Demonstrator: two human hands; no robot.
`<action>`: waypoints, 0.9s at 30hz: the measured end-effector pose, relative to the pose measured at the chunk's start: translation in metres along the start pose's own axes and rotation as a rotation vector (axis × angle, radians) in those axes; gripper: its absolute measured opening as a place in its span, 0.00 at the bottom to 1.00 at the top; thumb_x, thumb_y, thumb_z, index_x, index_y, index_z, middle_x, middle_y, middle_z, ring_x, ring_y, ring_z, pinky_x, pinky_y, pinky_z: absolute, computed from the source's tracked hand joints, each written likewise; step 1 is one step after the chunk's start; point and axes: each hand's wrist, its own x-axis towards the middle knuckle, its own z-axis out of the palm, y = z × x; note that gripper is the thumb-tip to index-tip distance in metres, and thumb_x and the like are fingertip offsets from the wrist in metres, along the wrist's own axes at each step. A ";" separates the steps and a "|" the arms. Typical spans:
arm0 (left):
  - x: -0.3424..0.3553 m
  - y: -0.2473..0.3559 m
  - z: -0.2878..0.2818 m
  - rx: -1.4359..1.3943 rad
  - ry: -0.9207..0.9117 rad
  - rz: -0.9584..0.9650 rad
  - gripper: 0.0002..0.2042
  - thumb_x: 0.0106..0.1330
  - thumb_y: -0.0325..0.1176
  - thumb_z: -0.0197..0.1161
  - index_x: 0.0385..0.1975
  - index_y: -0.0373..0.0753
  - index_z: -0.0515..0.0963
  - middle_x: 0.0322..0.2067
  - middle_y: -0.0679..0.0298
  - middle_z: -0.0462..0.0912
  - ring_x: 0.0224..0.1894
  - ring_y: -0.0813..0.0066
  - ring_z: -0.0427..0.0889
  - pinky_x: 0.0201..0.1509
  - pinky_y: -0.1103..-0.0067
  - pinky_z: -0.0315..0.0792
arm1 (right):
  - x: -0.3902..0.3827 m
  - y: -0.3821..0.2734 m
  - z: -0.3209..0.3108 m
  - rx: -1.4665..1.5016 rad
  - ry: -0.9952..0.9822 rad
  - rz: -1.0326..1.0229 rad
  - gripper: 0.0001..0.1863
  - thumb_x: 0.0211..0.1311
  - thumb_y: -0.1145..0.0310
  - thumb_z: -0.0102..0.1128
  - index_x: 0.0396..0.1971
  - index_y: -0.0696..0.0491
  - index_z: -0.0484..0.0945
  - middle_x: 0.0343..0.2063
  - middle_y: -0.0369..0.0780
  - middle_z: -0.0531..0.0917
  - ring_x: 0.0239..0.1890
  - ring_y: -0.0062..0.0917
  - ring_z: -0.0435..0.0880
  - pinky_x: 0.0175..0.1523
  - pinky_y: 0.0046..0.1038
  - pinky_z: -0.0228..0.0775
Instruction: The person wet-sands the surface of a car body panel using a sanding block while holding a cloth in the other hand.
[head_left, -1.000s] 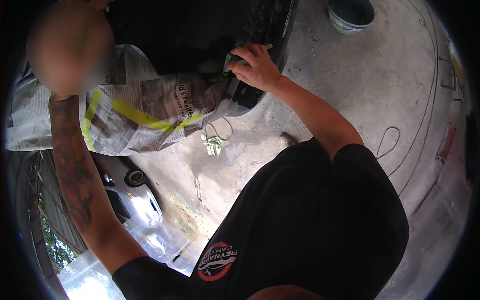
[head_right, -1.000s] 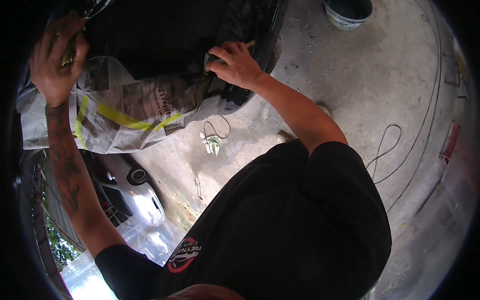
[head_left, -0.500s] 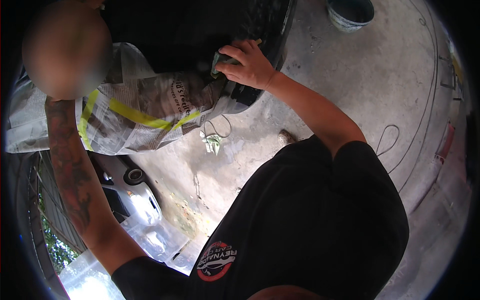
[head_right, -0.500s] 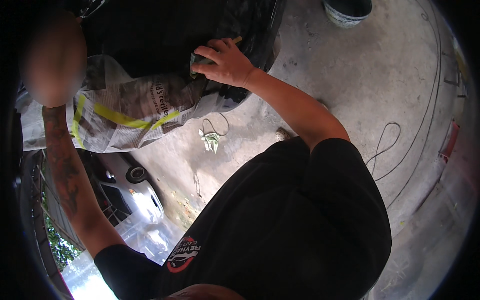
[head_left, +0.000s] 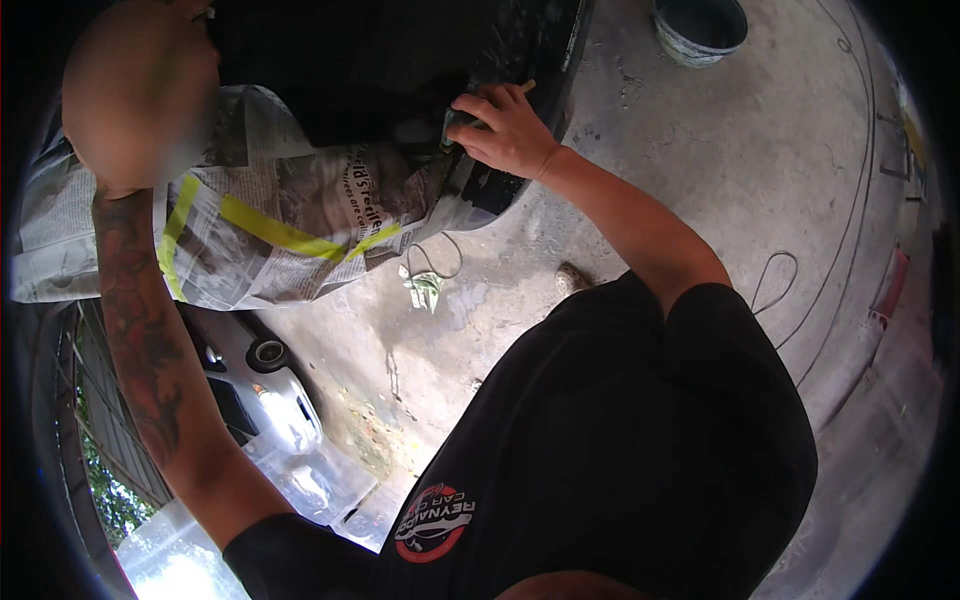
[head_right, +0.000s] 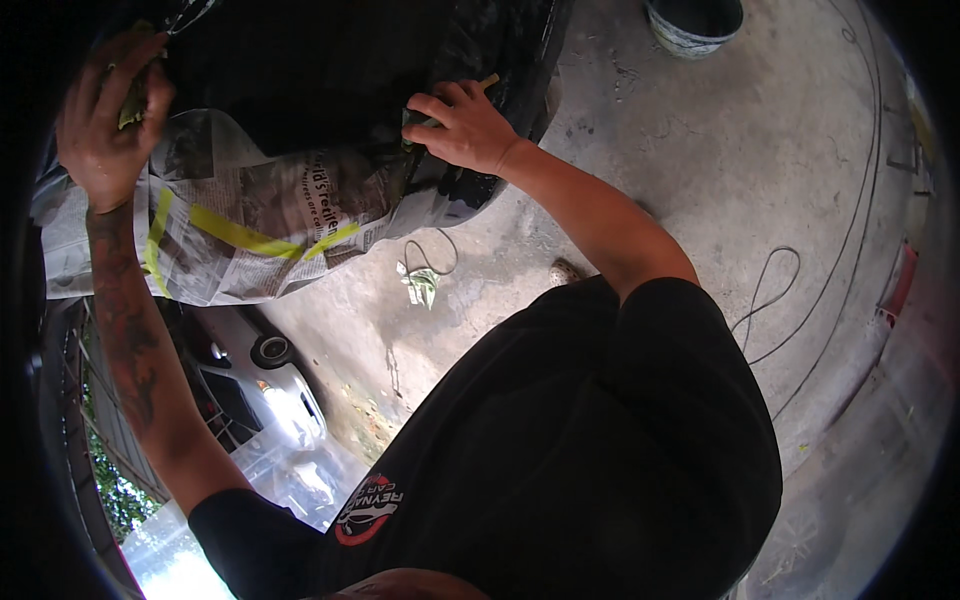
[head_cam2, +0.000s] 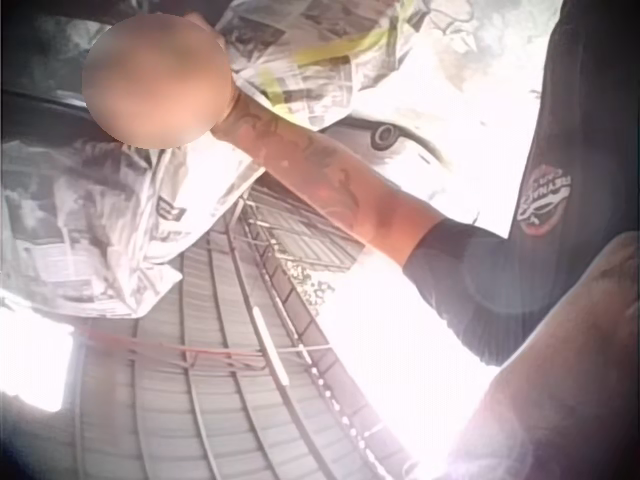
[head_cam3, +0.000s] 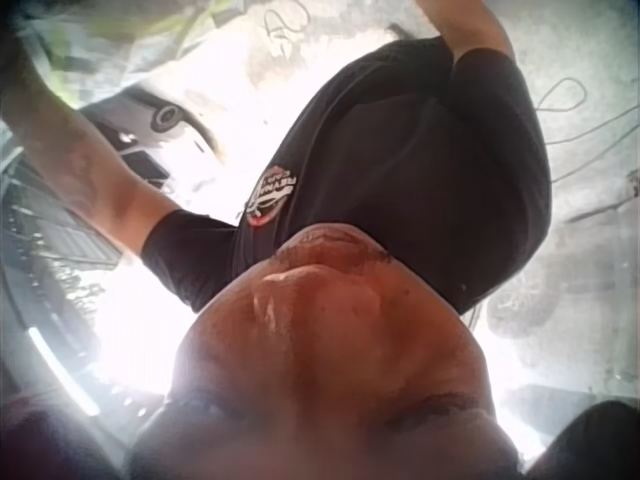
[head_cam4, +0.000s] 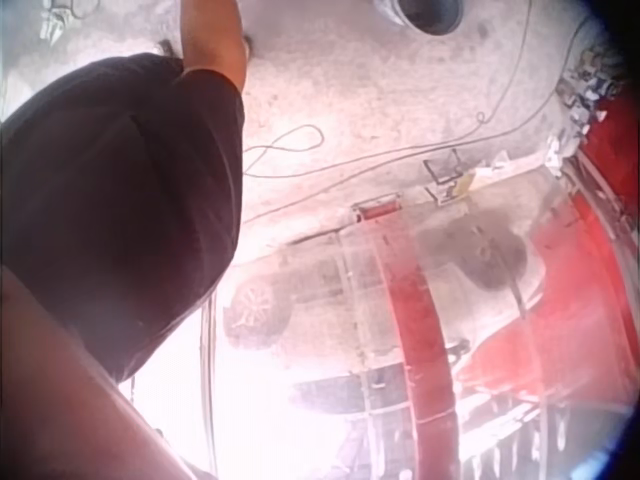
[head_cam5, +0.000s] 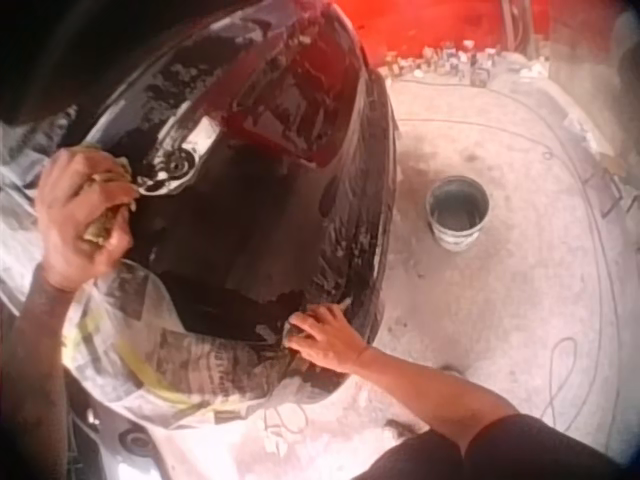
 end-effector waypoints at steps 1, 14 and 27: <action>0.000 0.000 -0.001 0.000 -0.002 -0.001 0.14 0.60 0.30 0.71 0.45 0.53 0.87 0.47 0.73 0.87 0.44 0.73 0.89 0.42 0.78 0.82 | 0.004 -0.002 0.001 0.015 0.059 -0.028 0.22 0.45 0.66 0.77 0.43 0.33 0.83 0.56 0.33 0.73 0.54 0.38 0.76 0.55 0.43 0.71; -0.002 0.004 0.002 -0.066 0.008 -0.043 0.13 0.61 0.30 0.72 0.45 0.52 0.87 0.47 0.72 0.88 0.43 0.73 0.89 0.41 0.79 0.83 | 0.008 0.004 0.003 0.050 0.106 -0.021 0.21 0.46 0.66 0.76 0.43 0.34 0.83 0.56 0.34 0.73 0.56 0.37 0.74 0.56 0.44 0.69; -0.001 0.016 0.004 -0.111 0.051 -0.163 0.10 0.59 0.31 0.71 0.41 0.50 0.87 0.46 0.72 0.87 0.45 0.73 0.88 0.45 0.76 0.82 | 0.003 -0.004 0.001 0.064 0.097 0.006 0.22 0.47 0.66 0.77 0.45 0.37 0.83 0.57 0.35 0.73 0.56 0.39 0.75 0.56 0.43 0.71</action>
